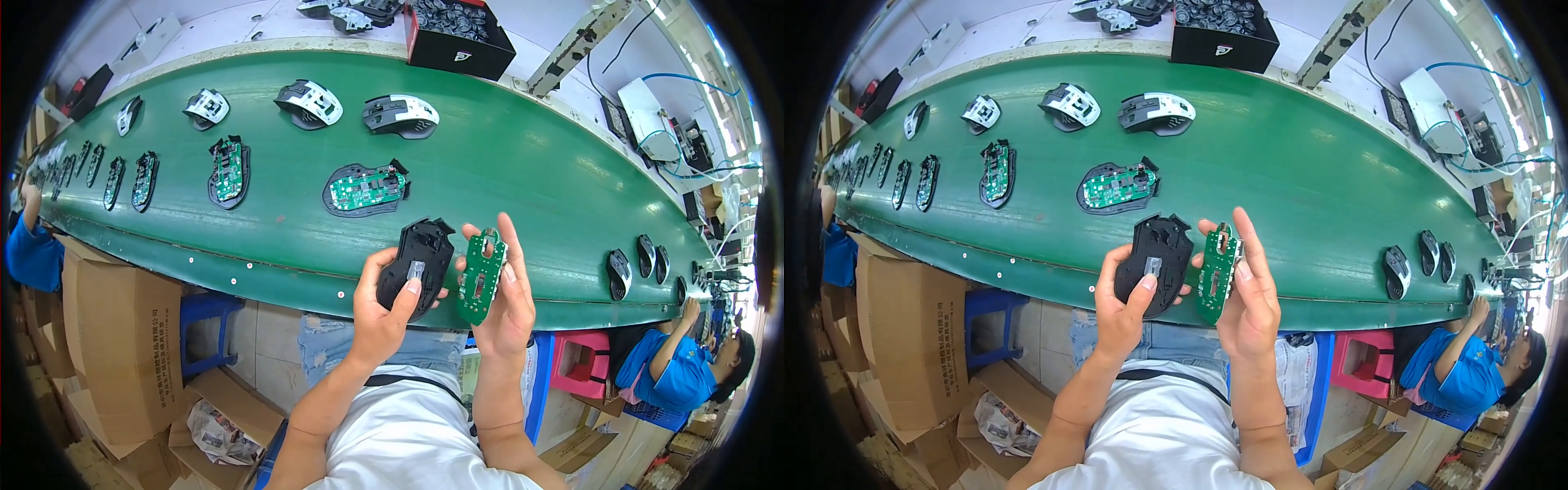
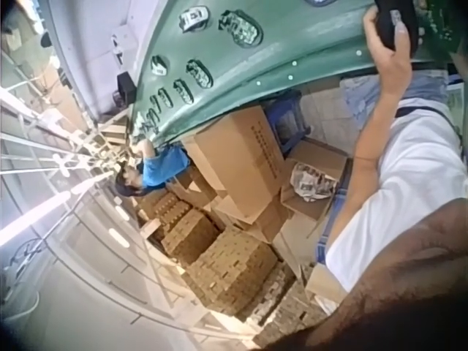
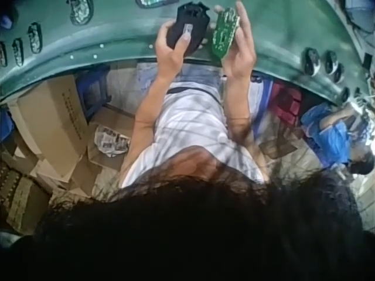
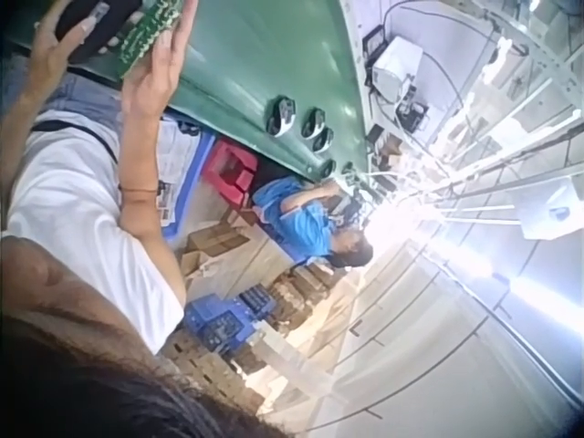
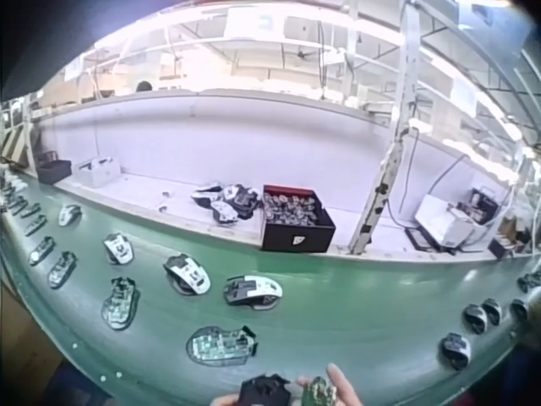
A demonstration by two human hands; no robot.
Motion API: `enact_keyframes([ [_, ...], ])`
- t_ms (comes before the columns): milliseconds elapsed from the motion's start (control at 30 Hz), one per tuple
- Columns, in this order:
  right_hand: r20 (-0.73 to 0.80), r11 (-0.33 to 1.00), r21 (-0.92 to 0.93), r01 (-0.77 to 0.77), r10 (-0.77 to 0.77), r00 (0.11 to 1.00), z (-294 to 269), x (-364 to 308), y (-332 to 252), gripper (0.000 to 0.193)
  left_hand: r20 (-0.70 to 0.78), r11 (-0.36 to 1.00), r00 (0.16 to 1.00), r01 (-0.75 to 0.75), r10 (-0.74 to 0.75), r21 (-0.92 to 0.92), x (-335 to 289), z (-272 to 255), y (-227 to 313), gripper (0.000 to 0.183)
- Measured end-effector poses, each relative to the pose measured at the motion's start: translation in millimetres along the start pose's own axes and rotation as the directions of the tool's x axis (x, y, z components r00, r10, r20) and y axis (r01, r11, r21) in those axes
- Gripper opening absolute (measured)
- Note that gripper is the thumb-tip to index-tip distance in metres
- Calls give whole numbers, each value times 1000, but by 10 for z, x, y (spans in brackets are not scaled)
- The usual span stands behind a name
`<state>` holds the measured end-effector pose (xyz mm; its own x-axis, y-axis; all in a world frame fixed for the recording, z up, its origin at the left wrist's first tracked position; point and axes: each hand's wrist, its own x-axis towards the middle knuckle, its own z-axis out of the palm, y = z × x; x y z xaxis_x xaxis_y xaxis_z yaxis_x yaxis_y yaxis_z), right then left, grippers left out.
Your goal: The person installs a clear optical piece into a mouse bottom casing, then attaches top shells and components onto computer mouse assemblies along a conveyor belt by hand.
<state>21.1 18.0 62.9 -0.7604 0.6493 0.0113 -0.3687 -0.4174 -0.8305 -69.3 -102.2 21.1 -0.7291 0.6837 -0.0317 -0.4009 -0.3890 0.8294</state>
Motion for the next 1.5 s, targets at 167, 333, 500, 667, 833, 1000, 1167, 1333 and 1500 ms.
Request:
enact_keyframes([
  [167,-4,994,-83,72,-73,997,-66,8,94,57,3,999,1000,16,-16,-32,-5,-47,33,38],
  [333,-45,647,-743,171,-303,952,-261,101,-31,43,29,986,995,97,-94,-138,22,-126,112,41],
  [500,31,288,-946,150,-379,925,-531,213,-48,33,56,963,991,135,-125,-233,29,-215,151,45],
  [667,2,259,-960,105,-368,930,-638,207,38,31,110,913,976,214,-187,-348,25,-271,207,49],
  [833,-66,410,-908,85,-339,938,-600,216,31,29,99,910,980,196,-172,-366,53,-314,232,51],
  [1000,-63,409,-907,96,-358,932,-573,236,60,31,121,882,980,193,-155,-430,79,-366,240,51],
  [1167,-38,593,-787,172,-325,945,-586,163,19,34,83,903,984,178,-158,-391,32,-348,289,52],
  [1333,14,547,-827,128,-208,978,-525,34,-39,34,82,913,987,161,-140,-376,4,-415,289,47],
  [1500,75,431,-891,143,-170,982,-386,76,-56,33,63,925,994,108,-91,-365,9,-534,385,45],
])
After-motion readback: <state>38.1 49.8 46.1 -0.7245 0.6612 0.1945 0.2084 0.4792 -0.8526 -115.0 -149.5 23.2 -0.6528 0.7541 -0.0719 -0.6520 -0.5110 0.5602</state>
